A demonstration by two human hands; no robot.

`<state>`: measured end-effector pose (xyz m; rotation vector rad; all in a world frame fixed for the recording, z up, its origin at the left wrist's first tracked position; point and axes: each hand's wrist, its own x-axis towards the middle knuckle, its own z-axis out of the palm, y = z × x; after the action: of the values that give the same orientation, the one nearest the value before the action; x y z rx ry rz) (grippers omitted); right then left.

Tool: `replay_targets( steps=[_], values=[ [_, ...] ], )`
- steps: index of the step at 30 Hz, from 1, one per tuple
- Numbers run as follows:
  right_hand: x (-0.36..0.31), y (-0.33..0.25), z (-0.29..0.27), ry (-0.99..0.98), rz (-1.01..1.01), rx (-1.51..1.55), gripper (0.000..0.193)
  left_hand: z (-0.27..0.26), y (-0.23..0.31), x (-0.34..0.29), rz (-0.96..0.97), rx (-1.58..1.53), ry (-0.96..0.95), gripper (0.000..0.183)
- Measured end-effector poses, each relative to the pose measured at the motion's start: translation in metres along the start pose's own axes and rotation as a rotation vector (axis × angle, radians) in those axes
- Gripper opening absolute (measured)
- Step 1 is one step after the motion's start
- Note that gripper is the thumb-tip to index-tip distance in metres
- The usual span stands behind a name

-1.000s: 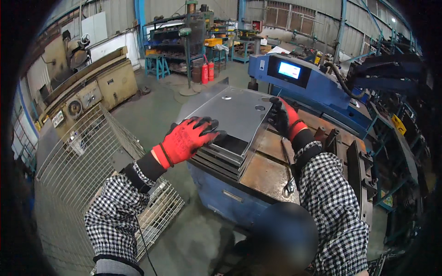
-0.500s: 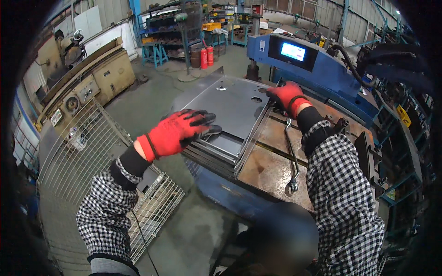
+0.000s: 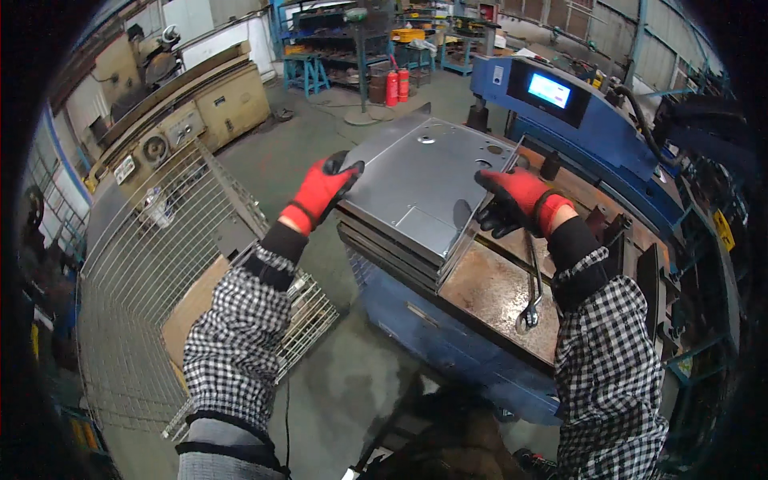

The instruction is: Deburr a hole in a metal plate manually and then use a drill press to machine it.

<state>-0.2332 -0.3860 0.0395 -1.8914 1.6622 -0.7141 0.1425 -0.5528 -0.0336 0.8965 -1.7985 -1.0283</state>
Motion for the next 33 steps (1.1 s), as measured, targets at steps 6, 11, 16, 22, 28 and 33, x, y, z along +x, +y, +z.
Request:
replay_targets(
  steps=[6,11,16,22,28,33],
  values=[
    [0.031,0.025,-0.001,-0.01,-0.098,-0.552,0.025,-0.003,-0.006,0.011,0.067,0.065,0.111,0.039],
    [0.035,0.03,0.001,0.04,-0.133,-0.414,0.024,0.001,-0.017,0.022,0.026,0.11,0.121,0.033],
    [0.031,0.029,0.005,0.081,-0.121,-0.437,0.029,-0.001,-0.032,0.027,0.11,0.11,0.133,0.04],
    [0.012,0.015,0.04,0.536,0.094,-0.205,0.072,-0.003,0.0,0.009,0.041,0.055,0.142,0.056],
    [-0.131,-0.005,0.149,0.494,0.041,0.299,0.068,0.016,0.048,-0.149,0.496,0.009,0.266,0.056],
    [-0.326,0.001,0.213,0.522,0.469,0.176,0.059,0.175,0.023,-0.263,0.213,-0.469,-0.625,0.053]
  ],
)
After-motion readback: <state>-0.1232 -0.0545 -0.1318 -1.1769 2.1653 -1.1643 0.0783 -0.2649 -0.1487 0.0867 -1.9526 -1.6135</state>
